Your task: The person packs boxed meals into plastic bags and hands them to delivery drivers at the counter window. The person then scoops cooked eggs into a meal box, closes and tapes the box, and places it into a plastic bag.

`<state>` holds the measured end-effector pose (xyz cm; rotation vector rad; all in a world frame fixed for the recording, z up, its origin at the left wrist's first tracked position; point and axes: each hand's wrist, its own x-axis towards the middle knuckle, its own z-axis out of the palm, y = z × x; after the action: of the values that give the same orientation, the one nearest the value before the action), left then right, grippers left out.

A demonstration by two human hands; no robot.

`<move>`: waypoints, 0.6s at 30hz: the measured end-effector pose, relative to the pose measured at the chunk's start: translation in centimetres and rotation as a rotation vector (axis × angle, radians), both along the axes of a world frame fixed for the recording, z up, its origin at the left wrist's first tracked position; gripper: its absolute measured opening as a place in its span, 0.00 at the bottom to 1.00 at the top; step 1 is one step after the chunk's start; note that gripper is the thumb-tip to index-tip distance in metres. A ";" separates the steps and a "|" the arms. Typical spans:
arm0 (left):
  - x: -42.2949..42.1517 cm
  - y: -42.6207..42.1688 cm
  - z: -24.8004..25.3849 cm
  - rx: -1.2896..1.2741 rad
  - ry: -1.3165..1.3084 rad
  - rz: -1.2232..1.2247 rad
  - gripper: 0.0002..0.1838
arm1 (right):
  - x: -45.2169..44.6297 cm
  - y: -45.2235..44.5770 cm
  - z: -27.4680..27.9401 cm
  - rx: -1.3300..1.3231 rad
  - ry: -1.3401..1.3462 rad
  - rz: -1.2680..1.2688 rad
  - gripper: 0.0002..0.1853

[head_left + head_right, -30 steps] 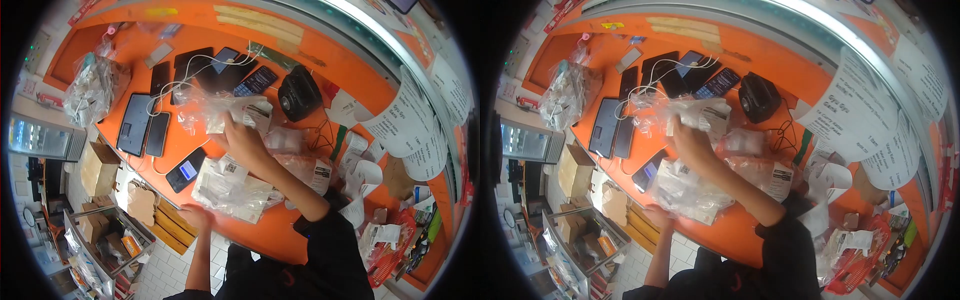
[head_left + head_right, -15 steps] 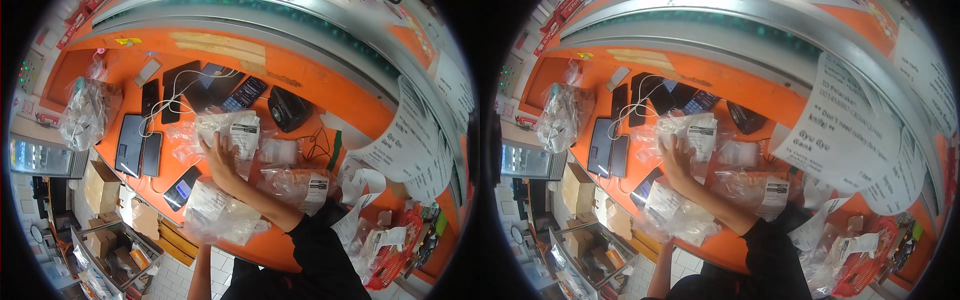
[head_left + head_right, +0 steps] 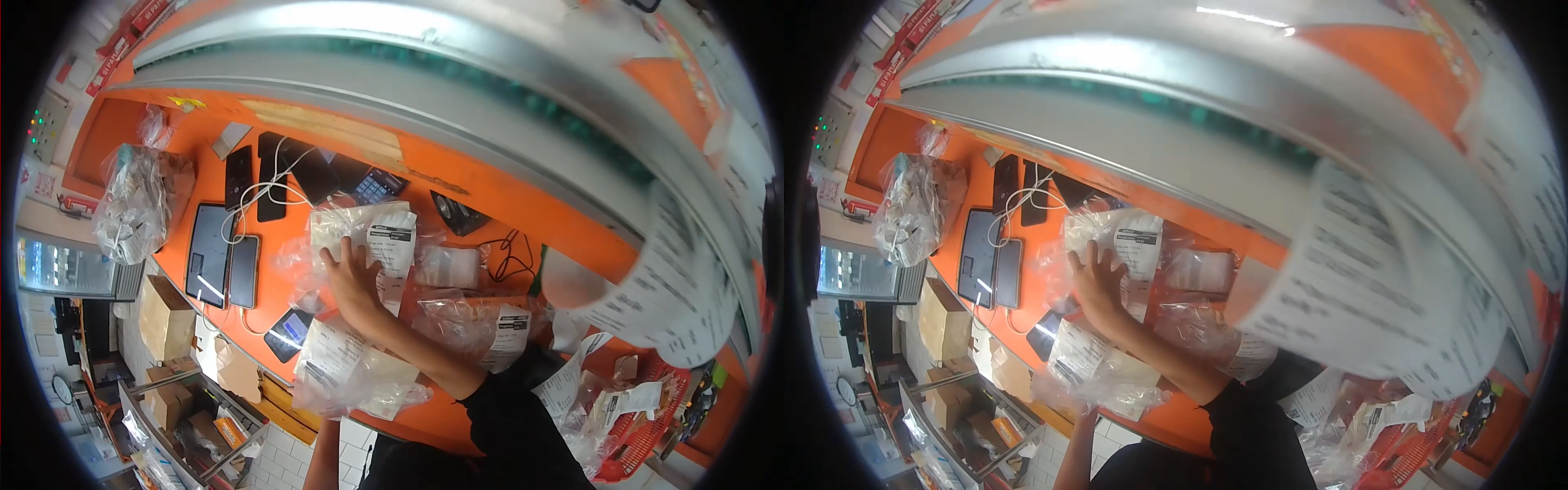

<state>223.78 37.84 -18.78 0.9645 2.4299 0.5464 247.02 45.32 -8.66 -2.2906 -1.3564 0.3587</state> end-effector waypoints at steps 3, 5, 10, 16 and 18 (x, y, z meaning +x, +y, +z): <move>0.0 0.0 0.1 -0.004 -0.018 -0.009 0.22 | 3.5 -0.9 1.8 0.166 0.531 0.074 0.25; -0.4 -0.1 0.0 0.011 -0.014 -0.016 0.22 | 5.2 -2.4 4.2 0.509 0.541 0.140 0.24; 0.3 -0.7 0.5 0.117 0.103 -0.055 0.21 | 5.1 -10.9 16.8 0.736 0.321 0.189 0.22; 0.1 -0.6 0.2 0.191 0.092 -0.051 0.22 | 10.4 -17.5 30.4 0.852 0.043 0.217 0.25; -2.7 0.9 -3.6 -0.267 0.687 -0.776 0.25 | 11.4 -20.9 36.1 0.772 0.125 0.015 0.26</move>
<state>221.04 38.72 -22.37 2.0502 2.2602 -0.4400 258.41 24.41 27.44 -1.5888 -1.1740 -0.0294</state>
